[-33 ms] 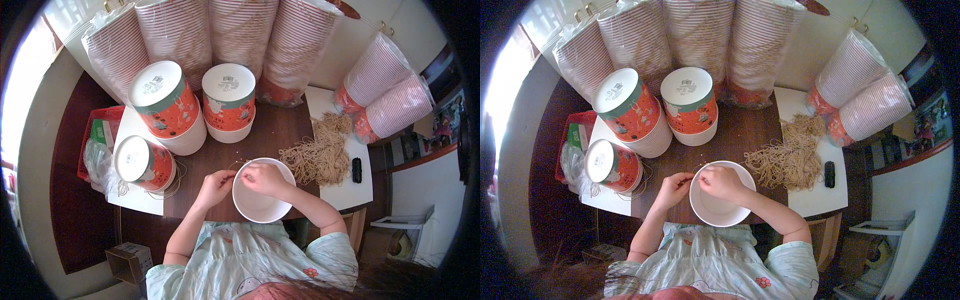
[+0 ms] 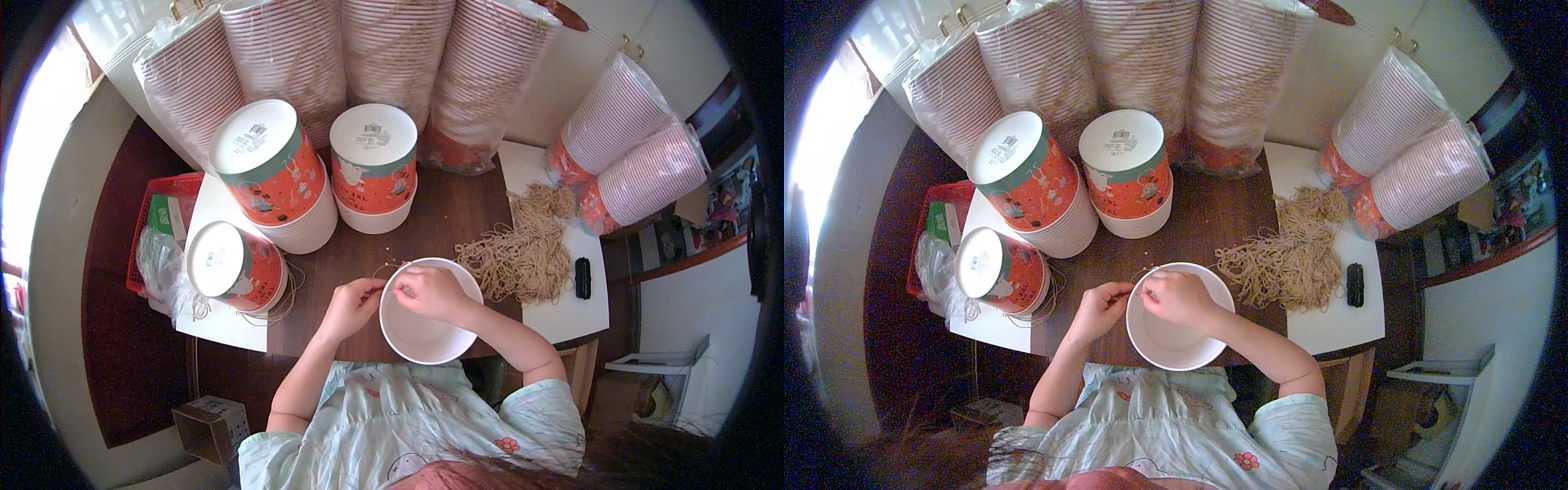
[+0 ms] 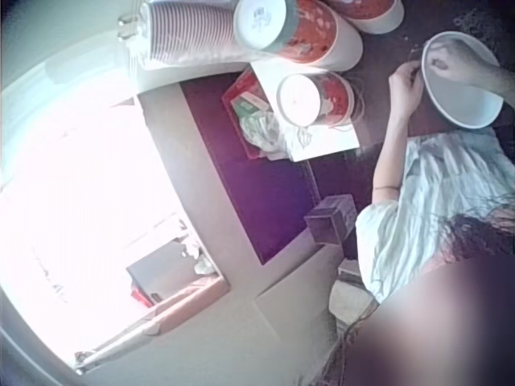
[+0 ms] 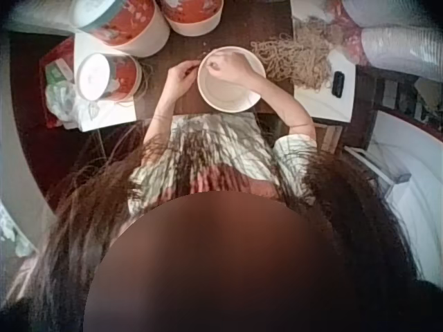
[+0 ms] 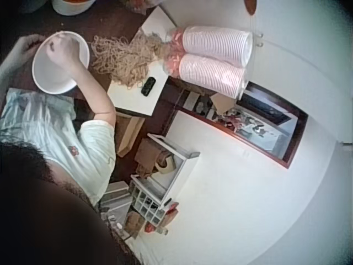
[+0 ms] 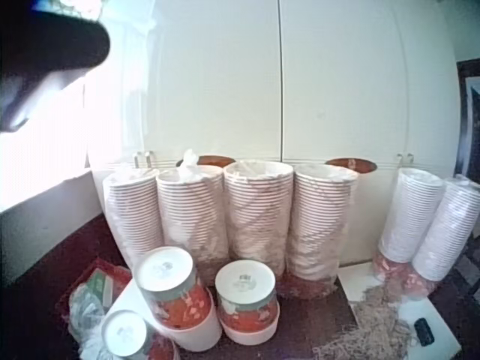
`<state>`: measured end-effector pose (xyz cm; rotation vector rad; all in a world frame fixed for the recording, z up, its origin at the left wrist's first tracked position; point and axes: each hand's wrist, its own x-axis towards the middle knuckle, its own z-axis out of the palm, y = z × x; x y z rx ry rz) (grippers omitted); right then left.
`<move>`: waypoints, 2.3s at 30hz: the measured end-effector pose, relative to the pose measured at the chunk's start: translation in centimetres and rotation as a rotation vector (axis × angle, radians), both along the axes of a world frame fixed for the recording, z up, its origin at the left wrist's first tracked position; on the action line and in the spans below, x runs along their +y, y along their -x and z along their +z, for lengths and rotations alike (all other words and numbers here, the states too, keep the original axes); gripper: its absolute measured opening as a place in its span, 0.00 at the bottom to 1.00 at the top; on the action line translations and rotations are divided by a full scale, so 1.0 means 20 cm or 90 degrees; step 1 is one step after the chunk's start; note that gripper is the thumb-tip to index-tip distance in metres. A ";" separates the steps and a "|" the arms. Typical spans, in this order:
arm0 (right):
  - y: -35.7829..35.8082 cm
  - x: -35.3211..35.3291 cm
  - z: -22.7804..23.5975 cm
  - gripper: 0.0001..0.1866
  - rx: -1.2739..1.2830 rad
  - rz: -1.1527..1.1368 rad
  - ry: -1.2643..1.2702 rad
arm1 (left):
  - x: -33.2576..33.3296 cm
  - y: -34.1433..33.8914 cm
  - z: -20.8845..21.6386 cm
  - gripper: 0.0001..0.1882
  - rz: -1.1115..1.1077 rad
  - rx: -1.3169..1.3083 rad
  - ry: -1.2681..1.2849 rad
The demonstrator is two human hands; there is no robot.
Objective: Attaching elastic strings to paper buckets in a packaging or manufacturing environment.
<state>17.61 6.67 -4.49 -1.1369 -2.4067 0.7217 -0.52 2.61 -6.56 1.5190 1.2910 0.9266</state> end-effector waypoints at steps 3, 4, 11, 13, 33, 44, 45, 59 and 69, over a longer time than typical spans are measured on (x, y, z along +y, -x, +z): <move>0.01 0.00 0.00 0.05 -0.002 0.013 -0.001 | 0.00 0.00 0.01 0.10 -0.006 0.042 -0.026; 0.01 0.00 0.00 0.05 -0.002 0.013 -0.002 | 0.00 0.00 0.01 0.10 -0.009 0.064 -0.042; 0.02 0.00 0.00 0.06 -0.002 0.012 -0.006 | 0.01 0.01 0.01 0.07 -0.015 0.131 -0.136; 0.02 -0.01 0.02 0.06 0.003 0.012 0.003 | 0.01 0.04 0.04 0.05 0.013 0.079 -0.040; -0.03 0.04 0.27 0.05 0.169 0.031 0.158 | 0.10 0.03 0.12 0.09 -0.171 -0.221 0.128; -0.03 0.03 0.16 0.06 0.087 0.049 -0.043 | 0.11 0.03 0.14 0.05 -0.159 -0.301 0.207; -0.03 0.04 0.15 0.06 0.085 0.058 -0.043 | 0.11 0.03 0.13 0.05 -0.168 -0.306 0.202; 0.05 -0.08 0.17 0.03 0.095 0.094 -0.076 | 0.13 0.09 0.08 0.02 -0.094 -0.333 0.190; 0.10 -0.03 0.17 0.07 0.075 -0.032 -0.130 | 0.11 0.12 0.11 0.06 -0.103 -0.198 0.090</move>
